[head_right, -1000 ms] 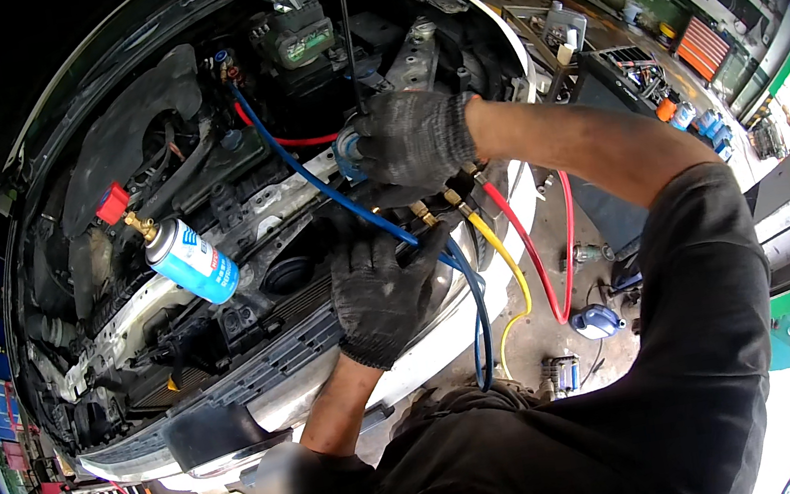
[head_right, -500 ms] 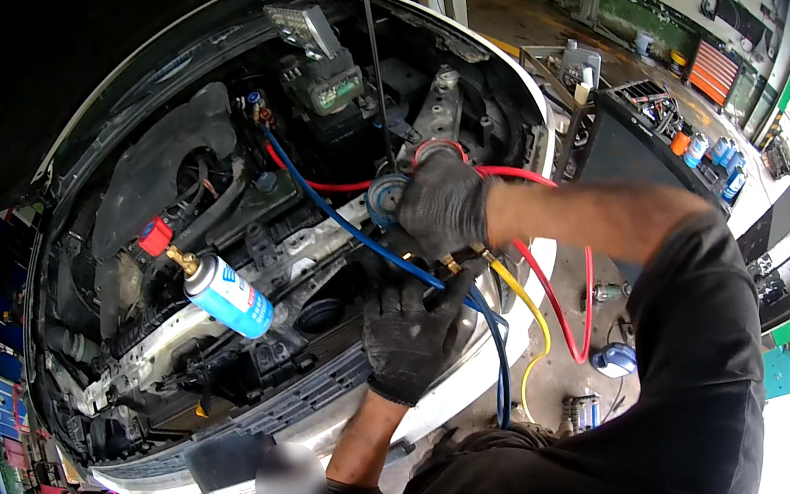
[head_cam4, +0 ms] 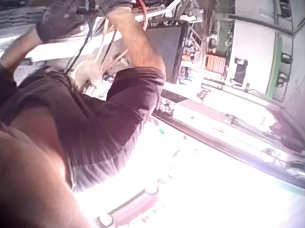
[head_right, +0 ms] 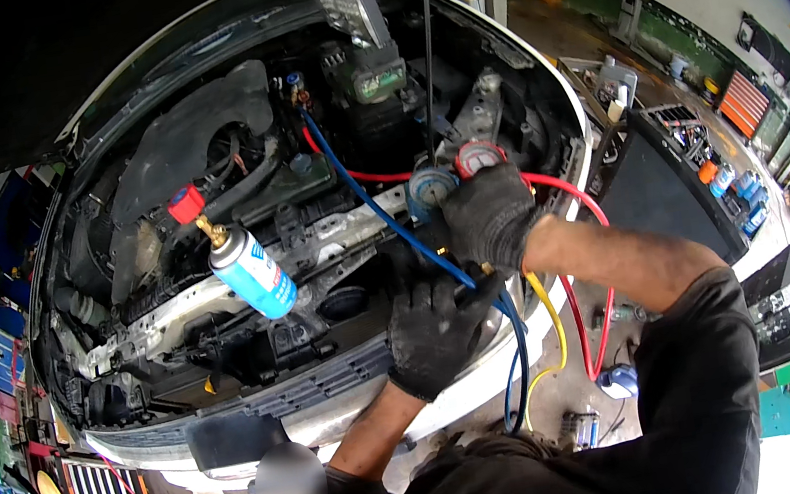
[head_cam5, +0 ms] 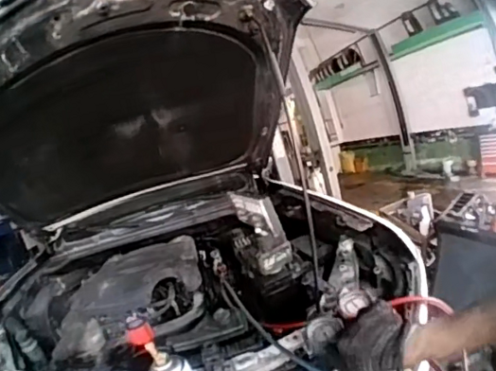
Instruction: The person connects a manifold gauge set and a vacuum pump to a car's air conditioning system, attaches a refrigerant canister, and operates the valves on the gauge and pump.
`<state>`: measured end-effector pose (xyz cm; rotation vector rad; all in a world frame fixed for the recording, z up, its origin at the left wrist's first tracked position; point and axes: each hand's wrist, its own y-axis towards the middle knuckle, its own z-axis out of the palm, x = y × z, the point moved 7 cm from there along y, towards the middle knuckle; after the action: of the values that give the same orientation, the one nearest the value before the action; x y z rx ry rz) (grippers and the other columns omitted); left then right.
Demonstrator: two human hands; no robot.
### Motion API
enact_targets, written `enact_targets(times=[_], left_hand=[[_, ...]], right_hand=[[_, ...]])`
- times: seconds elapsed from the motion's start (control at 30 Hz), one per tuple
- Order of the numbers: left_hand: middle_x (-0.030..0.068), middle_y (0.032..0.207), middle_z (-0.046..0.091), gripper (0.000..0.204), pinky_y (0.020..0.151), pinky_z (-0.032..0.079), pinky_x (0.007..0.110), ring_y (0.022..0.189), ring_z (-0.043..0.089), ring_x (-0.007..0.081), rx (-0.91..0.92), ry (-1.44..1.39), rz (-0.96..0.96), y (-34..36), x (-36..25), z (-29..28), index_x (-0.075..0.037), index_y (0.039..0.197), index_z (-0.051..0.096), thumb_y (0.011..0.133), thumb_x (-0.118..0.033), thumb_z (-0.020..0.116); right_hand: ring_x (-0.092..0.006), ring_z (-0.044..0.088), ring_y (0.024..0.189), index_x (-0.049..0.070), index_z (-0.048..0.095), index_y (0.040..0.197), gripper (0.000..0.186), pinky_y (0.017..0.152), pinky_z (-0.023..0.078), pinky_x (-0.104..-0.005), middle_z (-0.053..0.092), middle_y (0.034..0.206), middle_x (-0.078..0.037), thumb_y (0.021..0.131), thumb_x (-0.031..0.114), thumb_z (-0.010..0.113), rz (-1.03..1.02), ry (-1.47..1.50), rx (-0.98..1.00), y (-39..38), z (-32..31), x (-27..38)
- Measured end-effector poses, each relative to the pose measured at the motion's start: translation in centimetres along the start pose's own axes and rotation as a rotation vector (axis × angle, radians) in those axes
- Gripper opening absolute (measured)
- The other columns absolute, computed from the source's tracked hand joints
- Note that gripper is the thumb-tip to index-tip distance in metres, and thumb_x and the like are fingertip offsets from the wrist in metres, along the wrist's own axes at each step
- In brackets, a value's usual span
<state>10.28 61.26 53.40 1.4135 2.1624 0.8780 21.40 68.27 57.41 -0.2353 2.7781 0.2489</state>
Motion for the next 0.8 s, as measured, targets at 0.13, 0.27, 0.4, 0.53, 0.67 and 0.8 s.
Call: enact_targets(times=[0.13,0.27,0.4,0.53,0.67,0.8], left_hand=[[0.0176,0.109,0.054,0.062,0.101,0.031,0.069,0.105,0.049,0.0355,0.082,-0.046,-0.01,-0.2,0.1,0.4,-0.027,0.139,0.049,0.08,-0.04,0.064],[0.0174,0.108,0.054,0.059,0.089,0.04,0.062,0.1,0.05,0.035,0.11,-0.062,-0.039,-0.3,0.0,1.0,-0.028,0.139,0.049,0.082,-0.038,0.062],[0.0166,0.108,0.054,0.059,0.085,0.042,0.057,0.098,0.05,0.0337,0.072,-0.012,-0.023,-0.6,0.1,1.0,-0.028,0.14,0.048,0.083,-0.038,0.061],[0.0159,0.108,0.055,0.058,0.085,0.043,0.054,0.097,0.051,0.033,0.133,-0.03,-0.046,-0.3,0.5,0.8,-0.029,0.139,0.049,0.083,-0.037,0.061],[0.016,0.109,0.055,0.056,0.084,0.043,0.054,0.098,0.051,0.0327,0.096,-0.015,-0.026,-0.1,-0.3,0.2,-0.029,0.138,0.051,0.083,-0.036,0.06],[0.016,0.107,0.055,0.056,0.082,0.043,0.054,0.098,0.051,0.0324,0.028,0.003,-0.008,-0.6,0.0,0.7,-0.029,0.137,0.052,0.082,-0.035,0.06]], right_hand=[[-0.0273,0.064,0.065,0.01,0.07,0.068,0.033,0.056,0.047,-0.0423,0.064,0.063,-0.01,0.078,0.04,0.062,-0.35,-0.011,-0.088,1.0,-2.1,0.5],[-0.0251,0.063,0.061,0.014,0.069,0.066,0.022,0.052,0.045,-0.0407,0.061,0.059,-0.007,0.071,0.036,0.066,-0.715,0.005,-0.436,0.4,-3.6,0.0],[-0.026,0.064,0.062,0.017,0.069,0.067,0.018,0.052,0.044,-0.0415,0.064,0.063,-0.006,0.074,0.033,0.064,-0.214,-0.067,-0.174,-0.4,-1.2,0.6],[-0.0257,0.064,0.065,0.013,0.071,0.073,0.023,0.056,0.046,-0.0409,0.064,0.065,-0.008,0.078,0.034,0.064,-0.271,-0.036,-0.146,0.6,-2.3,0.8],[-0.0261,0.063,0.066,0.007,0.07,0.073,0.031,0.058,0.049,-0.0404,0.062,0.065,-0.009,0.078,0.037,0.064,-0.727,-0.005,-0.503,-0.5,-4.3,0.0],[-0.0276,0.06,0.058,0.01,0.069,0.071,0.029,0.053,0.046,-0.042,0.06,0.059,-0.009,0.079,0.037,0.063,-0.189,0.024,-0.309,-0.5,-2.4,0.6]])
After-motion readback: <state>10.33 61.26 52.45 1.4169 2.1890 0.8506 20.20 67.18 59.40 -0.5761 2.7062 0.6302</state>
